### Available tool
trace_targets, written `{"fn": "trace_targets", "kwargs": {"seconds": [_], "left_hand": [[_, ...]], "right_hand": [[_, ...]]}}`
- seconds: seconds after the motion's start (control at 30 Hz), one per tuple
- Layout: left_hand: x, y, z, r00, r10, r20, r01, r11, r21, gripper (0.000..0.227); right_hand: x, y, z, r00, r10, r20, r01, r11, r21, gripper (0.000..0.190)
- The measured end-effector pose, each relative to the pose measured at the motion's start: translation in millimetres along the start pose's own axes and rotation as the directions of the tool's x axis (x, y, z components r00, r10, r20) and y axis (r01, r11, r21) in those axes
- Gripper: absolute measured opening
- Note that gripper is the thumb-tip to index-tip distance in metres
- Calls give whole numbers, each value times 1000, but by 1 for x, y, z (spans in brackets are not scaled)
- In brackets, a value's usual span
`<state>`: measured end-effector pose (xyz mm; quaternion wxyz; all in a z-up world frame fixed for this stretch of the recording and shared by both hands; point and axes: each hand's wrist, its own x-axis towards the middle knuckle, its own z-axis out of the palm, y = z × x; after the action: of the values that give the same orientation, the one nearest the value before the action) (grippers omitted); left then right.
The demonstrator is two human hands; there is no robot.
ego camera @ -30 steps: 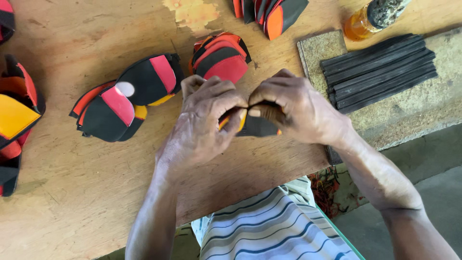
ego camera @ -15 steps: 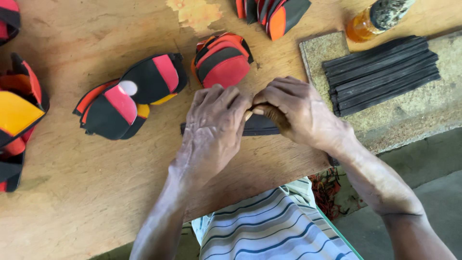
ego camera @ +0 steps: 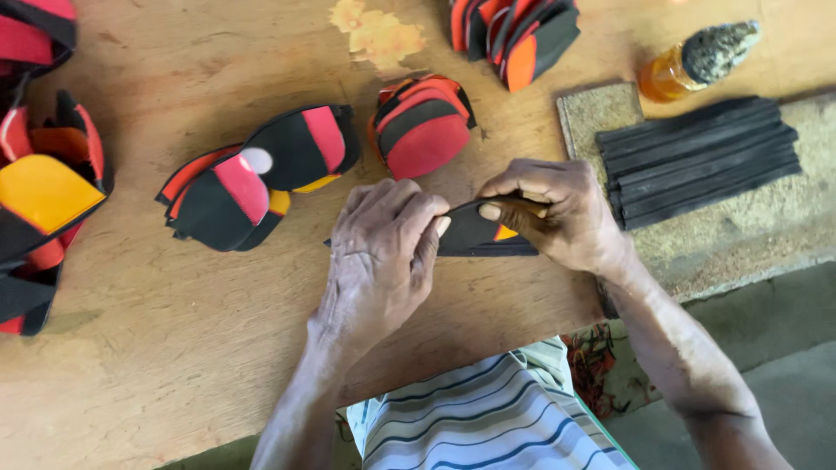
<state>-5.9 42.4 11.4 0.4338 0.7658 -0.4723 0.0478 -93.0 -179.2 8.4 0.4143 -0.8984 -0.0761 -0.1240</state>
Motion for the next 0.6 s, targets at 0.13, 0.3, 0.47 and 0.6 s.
{"fn": "trace_targets", "kwargs": {"seconds": [0.13,0.3,0.47,0.6], "left_hand": [[-6,-4,-4,999,-47,-20,47,999,3,16],[-16,-18,-19,995,-65,-81,68,997,36,14],[-29,-30,-44,990,-110,-93,115,992,53,13],[-33,-47,-76,983,-98,-153,122,980,158,17]], "right_hand": [[1,3,16,985,144,-92,-147,989,-19,14],[11,3,22,993,115,3,-113,973,200,10],[31,-2,42,996,67,-58,-75,986,-149,27],[62,-11,53,999,7,-44,-18,972,-236,45]]}}
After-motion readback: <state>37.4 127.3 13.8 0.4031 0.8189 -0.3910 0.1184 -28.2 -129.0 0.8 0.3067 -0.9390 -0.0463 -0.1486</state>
